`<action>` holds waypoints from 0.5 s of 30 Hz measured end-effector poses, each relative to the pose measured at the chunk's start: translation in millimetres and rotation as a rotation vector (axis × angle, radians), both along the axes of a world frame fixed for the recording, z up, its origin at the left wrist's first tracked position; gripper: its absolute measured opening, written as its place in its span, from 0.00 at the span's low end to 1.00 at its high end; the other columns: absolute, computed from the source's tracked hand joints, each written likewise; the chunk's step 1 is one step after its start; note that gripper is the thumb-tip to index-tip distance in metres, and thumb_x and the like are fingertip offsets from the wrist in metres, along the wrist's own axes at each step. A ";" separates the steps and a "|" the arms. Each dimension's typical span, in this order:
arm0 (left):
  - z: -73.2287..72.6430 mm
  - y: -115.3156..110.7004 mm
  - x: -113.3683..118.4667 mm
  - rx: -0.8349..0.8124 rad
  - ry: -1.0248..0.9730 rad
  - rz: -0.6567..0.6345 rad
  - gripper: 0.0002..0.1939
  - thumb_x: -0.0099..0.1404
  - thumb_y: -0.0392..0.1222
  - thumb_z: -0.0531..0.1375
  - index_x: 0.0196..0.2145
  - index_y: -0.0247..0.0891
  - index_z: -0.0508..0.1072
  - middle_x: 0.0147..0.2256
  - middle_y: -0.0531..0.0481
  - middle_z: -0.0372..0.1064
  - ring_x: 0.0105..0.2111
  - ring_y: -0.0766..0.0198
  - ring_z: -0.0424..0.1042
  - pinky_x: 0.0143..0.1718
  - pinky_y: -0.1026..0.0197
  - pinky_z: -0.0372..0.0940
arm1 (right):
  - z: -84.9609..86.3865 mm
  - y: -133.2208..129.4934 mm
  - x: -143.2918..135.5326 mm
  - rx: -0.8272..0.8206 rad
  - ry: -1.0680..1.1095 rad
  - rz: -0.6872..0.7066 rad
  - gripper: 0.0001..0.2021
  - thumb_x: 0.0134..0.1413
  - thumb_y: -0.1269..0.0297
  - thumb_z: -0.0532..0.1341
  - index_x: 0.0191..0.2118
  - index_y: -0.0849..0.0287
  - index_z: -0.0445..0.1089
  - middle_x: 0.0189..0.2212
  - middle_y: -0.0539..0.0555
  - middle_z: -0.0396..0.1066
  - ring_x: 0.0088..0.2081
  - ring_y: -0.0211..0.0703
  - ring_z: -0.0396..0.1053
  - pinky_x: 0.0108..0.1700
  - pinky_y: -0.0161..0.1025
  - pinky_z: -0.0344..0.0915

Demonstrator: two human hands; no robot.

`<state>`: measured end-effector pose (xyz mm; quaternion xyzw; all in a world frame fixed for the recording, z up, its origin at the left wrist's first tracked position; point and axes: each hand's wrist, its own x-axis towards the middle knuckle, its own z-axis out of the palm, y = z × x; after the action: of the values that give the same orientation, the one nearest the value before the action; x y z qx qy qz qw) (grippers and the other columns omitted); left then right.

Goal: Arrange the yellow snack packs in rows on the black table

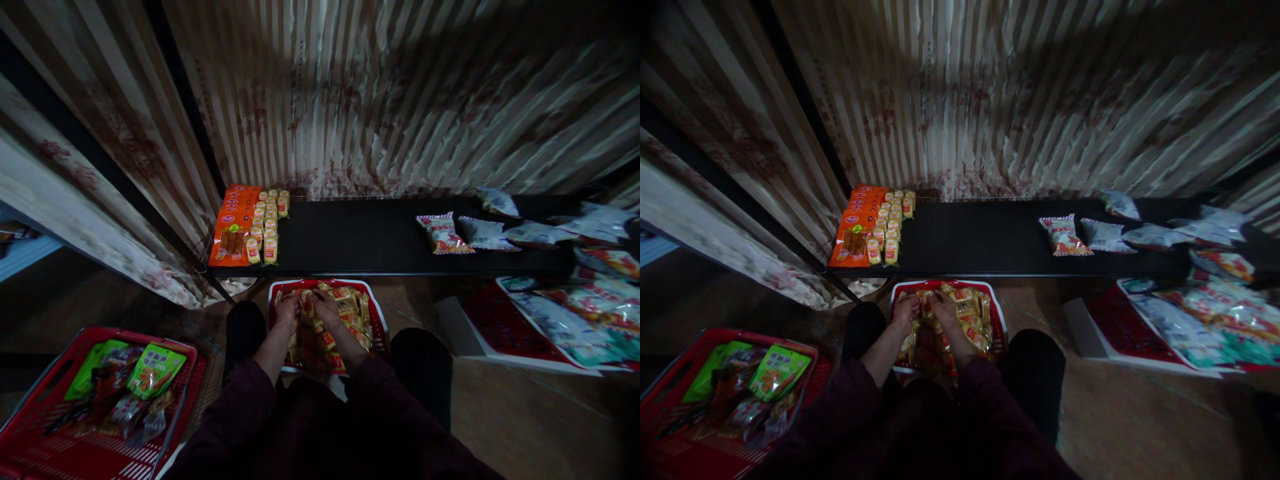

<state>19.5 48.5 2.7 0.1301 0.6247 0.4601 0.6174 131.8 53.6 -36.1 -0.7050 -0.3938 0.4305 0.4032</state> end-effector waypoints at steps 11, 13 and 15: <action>0.2 -4.1 8.6 0.140 0.043 -0.091 0.15 0.46 0.28 0.64 0.34 0.35 0.75 0.30 0.48 0.74 0.29 0.66 0.71 0.37 0.62 0.64 | 18.2 -8.5 2.9 0.173 0.395 -0.084 0.15 0.35 0.56 0.66 0.32 0.56 0.72 0.35 0.53 0.75 0.37 0.43 0.71 0.42 0.41 0.67; 0.4 -3.4 8.5 0.156 0.036 -0.046 0.14 0.45 0.26 0.63 0.32 0.35 0.74 0.31 0.48 0.74 0.29 0.66 0.71 0.37 0.62 0.64 | 22.6 -9.2 1.5 0.153 0.417 -0.086 0.15 0.34 0.56 0.66 0.32 0.56 0.72 0.34 0.52 0.75 0.36 0.43 0.71 0.42 0.41 0.67; 1.2 -3.2 8.1 0.166 0.025 -0.007 0.13 0.44 0.25 0.63 0.30 0.35 0.74 0.30 0.49 0.73 0.29 0.67 0.71 0.38 0.62 0.64 | 26.3 -10.3 -0.1 0.134 0.442 -0.082 0.16 0.32 0.57 0.67 0.33 0.55 0.72 0.33 0.51 0.76 0.36 0.43 0.72 0.41 0.40 0.68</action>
<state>27.6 45.3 3.9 0.1884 0.5916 0.5065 0.5983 131.7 43.3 -9.7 -0.5807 -0.2946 0.5304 0.5428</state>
